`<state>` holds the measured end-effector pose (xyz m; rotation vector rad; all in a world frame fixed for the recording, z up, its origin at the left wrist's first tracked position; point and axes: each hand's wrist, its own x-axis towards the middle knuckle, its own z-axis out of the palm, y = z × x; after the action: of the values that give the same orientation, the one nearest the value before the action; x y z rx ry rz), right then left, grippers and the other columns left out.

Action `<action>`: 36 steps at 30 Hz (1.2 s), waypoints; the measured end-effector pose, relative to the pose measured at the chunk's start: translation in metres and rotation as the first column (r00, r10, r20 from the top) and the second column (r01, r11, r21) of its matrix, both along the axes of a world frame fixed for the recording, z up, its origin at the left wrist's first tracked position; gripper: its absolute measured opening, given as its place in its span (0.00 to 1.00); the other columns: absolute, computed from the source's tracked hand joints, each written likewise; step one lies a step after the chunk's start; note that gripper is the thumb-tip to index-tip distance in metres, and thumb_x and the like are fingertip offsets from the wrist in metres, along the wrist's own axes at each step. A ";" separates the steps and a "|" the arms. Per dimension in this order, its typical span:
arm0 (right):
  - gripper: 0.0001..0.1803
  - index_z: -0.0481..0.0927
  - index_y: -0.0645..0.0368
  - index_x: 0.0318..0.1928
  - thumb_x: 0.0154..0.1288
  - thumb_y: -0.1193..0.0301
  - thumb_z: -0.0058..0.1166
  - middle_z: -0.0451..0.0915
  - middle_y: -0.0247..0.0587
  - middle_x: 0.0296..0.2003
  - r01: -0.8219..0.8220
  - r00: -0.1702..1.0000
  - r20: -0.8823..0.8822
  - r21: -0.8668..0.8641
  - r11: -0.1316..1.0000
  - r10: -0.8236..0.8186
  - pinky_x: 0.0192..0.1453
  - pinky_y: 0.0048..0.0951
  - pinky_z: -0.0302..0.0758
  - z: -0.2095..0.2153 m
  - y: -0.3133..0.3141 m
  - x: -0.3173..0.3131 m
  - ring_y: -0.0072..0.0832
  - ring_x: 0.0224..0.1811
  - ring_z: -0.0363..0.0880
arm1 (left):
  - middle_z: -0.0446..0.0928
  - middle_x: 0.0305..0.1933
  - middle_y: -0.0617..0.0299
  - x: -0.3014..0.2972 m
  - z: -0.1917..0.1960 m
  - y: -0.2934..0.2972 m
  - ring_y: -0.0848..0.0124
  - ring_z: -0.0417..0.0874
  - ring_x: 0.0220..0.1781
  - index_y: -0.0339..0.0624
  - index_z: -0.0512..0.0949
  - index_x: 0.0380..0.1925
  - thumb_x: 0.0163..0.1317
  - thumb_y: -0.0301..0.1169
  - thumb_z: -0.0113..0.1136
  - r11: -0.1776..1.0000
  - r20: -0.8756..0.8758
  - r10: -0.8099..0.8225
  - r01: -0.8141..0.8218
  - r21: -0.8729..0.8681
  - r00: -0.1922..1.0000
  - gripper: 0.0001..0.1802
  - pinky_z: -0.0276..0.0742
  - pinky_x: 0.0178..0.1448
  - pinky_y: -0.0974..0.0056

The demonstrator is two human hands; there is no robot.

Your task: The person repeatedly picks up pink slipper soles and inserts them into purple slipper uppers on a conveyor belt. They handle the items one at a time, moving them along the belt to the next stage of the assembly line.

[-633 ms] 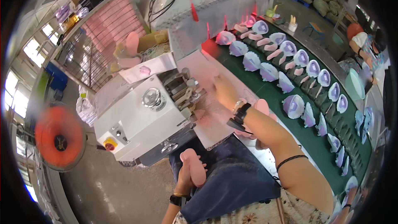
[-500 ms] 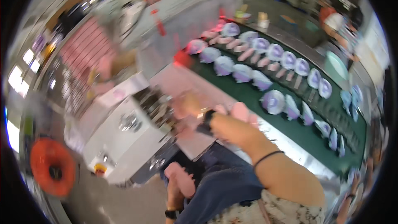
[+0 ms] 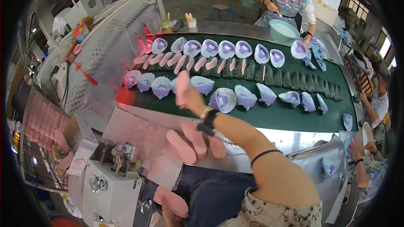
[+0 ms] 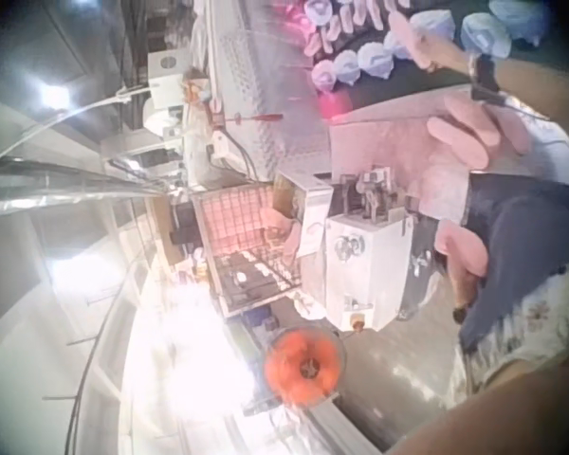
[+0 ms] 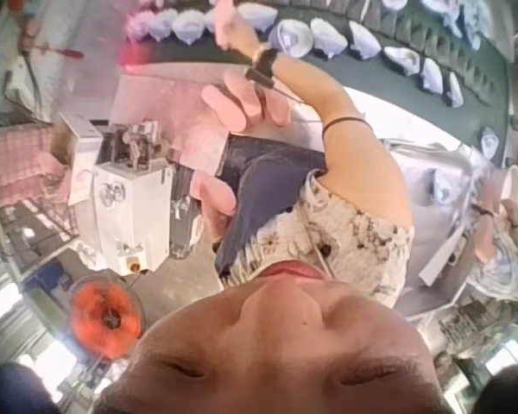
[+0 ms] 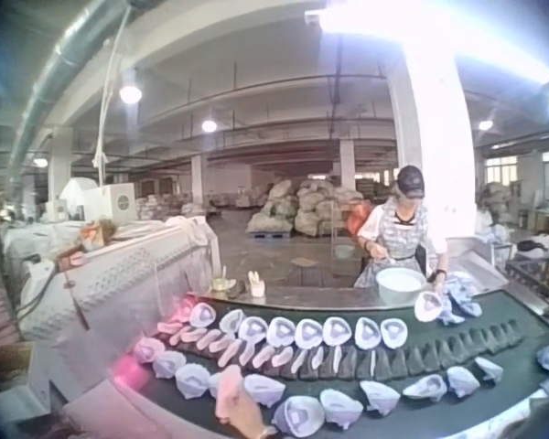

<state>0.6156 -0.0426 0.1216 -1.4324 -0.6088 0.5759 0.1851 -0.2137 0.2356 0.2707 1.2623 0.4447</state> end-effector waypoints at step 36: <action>0.18 0.82 0.65 0.37 0.57 0.61 0.57 0.83 0.52 0.30 -0.493 0.815 0.146 -0.334 0.804 0.560 0.37 0.37 0.75 0.008 -0.011 -0.226 0.38 0.33 0.82 | 0.76 0.39 0.54 -0.047 -0.048 0.009 0.60 0.83 0.40 0.33 0.68 0.56 0.72 0.51 0.41 0.936 0.324 0.152 -0.242 0.257 0.934 0.29 0.84 0.43 0.56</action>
<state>0.3898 -0.0536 0.1293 -1.6149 -1.1846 0.9732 0.1379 -0.2047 0.1874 0.3129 0.9259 0.8214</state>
